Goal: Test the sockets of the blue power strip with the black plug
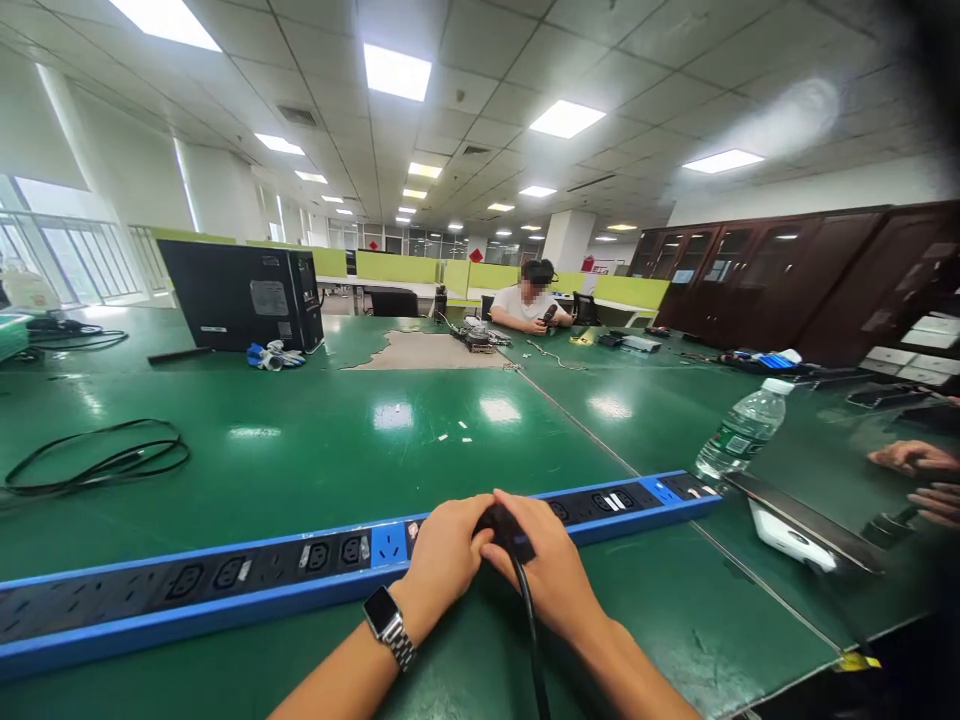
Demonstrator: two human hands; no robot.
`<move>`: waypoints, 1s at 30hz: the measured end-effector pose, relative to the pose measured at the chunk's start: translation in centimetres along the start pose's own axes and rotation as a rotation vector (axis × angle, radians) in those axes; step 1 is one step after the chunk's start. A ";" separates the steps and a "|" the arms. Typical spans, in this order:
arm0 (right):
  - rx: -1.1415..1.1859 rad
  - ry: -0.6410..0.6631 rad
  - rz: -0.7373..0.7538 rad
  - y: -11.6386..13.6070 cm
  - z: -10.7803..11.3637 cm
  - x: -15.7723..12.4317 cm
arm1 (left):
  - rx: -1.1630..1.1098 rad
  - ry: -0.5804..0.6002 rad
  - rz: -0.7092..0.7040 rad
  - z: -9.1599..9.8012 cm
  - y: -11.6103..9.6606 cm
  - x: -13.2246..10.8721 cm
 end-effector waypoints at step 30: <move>-0.062 0.079 0.069 11.0 -8.3 -1.2 | 0.332 -0.141 0.001 10.3 4.2 -13.2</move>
Point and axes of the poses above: each hand's wrist, its own x-axis towards the middle knuckle, its own z-axis out of the back of the hand, y = z × x, the point moved 4 cm from there along x, towards the middle knuckle, and after that the axes turned 15 degrees about -z, right-handed, at the moved point
